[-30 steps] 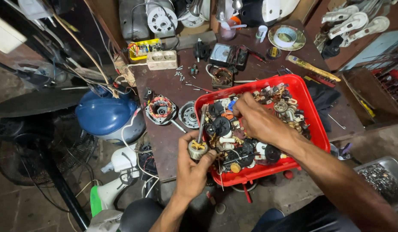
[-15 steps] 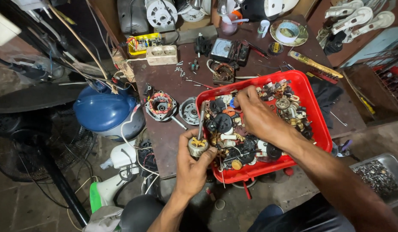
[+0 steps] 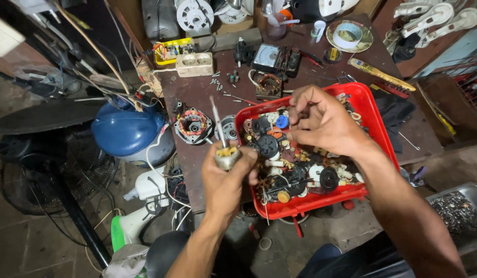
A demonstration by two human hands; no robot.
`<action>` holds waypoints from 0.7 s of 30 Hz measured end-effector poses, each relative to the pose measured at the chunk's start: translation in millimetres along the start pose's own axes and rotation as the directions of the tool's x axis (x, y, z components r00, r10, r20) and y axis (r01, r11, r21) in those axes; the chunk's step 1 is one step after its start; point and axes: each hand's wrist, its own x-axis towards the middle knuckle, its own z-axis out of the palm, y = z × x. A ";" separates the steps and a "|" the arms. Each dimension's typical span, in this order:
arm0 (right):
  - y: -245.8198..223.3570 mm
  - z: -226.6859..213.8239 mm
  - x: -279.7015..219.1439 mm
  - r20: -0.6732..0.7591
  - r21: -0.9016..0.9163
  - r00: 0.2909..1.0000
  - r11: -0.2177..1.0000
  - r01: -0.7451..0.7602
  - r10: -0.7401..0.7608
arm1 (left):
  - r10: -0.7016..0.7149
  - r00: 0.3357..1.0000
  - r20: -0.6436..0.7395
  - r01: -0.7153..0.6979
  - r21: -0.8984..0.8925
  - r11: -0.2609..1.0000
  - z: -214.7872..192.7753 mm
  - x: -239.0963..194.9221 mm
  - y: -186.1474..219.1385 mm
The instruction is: The person selects small parts from a red tray, attaches a spring to a motor rotor, applies lubricant with a brush, and inserts the rotor into a stator housing. The person then fits a metal end cap onto the stator to complete the assembly.
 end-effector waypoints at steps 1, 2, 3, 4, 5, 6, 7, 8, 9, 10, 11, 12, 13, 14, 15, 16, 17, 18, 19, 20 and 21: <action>-1.6 1.8 0.1 -0.003 -0.002 1.000 1.000 0.002 -0.002 | 0.001 1.000 0.004 -0.001 0.000 1.000 8.6 2.3 4.3; -3.1 3.8 0.4 0.014 0.098 0.999 0.994 0.044 -0.046 | -0.037 0.999 0.006 0.037 -0.026 0.999 17.1 4.6 8.6; -4.6 5.9 0.8 0.028 0.198 0.996 0.977 0.083 -0.090 | -0.075 0.997 0.010 0.075 -0.052 0.996 25.5 6.9 12.8; -6.7 11.0 0.2 0.027 0.196 0.995 0.977 0.086 -0.093 | -0.073 0.997 0.013 0.073 -0.053 0.996 31.4 7.2 12.6; -8.7 16.2 -0.4 0.031 0.169 0.993 0.980 0.103 -0.110 | -0.094 0.995 0.024 0.096 -0.075 0.993 37.2 7.7 12.3; -10.6 21.6 -1.0 0.034 0.143 0.991 0.982 0.120 -0.127 | -0.117 0.992 0.036 0.120 -0.096 0.988 42.7 8.1 12.2; -11.4 21.1 -1.4 0.031 0.143 0.991 0.982 0.124 -0.129 | -0.116 0.992 0.040 0.119 -0.095 0.988 41.4 9.4 8.7; -11.6 21.9 -1.9 0.016 0.085 0.989 0.986 0.144 -0.146 | -0.115 0.993 0.020 0.117 -0.072 0.991 38.8 10.2 5.6; -11.6 22.8 -2.3 0.002 0.027 0.987 0.986 0.163 -0.163 | -0.115 0.993 -0.001 0.114 -0.049 0.992 36.1 11.2 2.3; -11.7 23.4 -2.0 -0.001 0.025 0.987 0.986 0.163 -0.163 | -0.116 0.993 0.003 0.116 -0.049 0.992 36.6 11.4 2.7; -11.6 24.1 -1.6 -0.016 -0.060 0.979 0.978 0.202 -0.203 | -0.121 0.993 -0.013 0.120 -0.039 0.992 36.8 11.8 3.0; -11.3 25.2 -1.7 -0.026 -0.146 0.970 0.961 0.235 -0.242 | -0.127 0.991 -0.032 0.126 -0.031 0.992 36.6 11.3 2.9; -15.8 27.5 -2.6 -0.028 -0.147 0.970 0.961 0.233 -0.240 | -0.129 0.991 -0.031 0.128 -0.032 0.991 35.5 12.4 0.3; -20.5 29.9 -2.3 -0.021 -0.262 0.962 0.930 0.258 -0.273 | -0.122 0.992 -0.040 0.122 -0.011 0.992 34.3 13.9 -1.6; -25.4 32.7 -2.1 -0.010 -0.373 0.952 0.885 0.279 -0.305 | -0.115 0.992 -0.049 0.115 0.011 0.993 32.8 15.2 -3.3; -24.1 33.9 -1.9 -0.008 -0.373 0.952 0.885 0.280 -0.305 | -0.113 0.992 -0.051 0.114 0.009 0.993 33.8 15.5 -1.8; -23.2 35.3 -1.7 0.025 -0.526 0.930 0.786 0.325 -0.367 | -0.136 0.988 -0.069 0.132 -0.057 0.990 34.8 15.6 0.0; -22.7 36.1 -0.4 0.069 -0.661 0.903 0.658 0.361 -0.425 | -0.157 0.984 -0.083 0.146 -0.124 0.982 36.2 16.8 2.2; -18.2 38.8 -1.7 0.072 -0.661 0.901 0.656 0.365 -0.428 | -0.153 0.985 -0.083 0.142 -0.125 0.982 35.2 16.7 3.4; -13.7 41.1 -3.7 0.129 -0.708 0.873 0.573 0.414 -0.471 | -0.193 0.977 -0.090 0.173 -0.194 0.966 34.4 16.5 4.3; -9.2 43.0 -5.7 0.188 -0.746 0.841 0.484 0.458 -0.507 | -0.234 0.968 -0.093 0.203 -0.262 0.944 34.1 16.3 5.0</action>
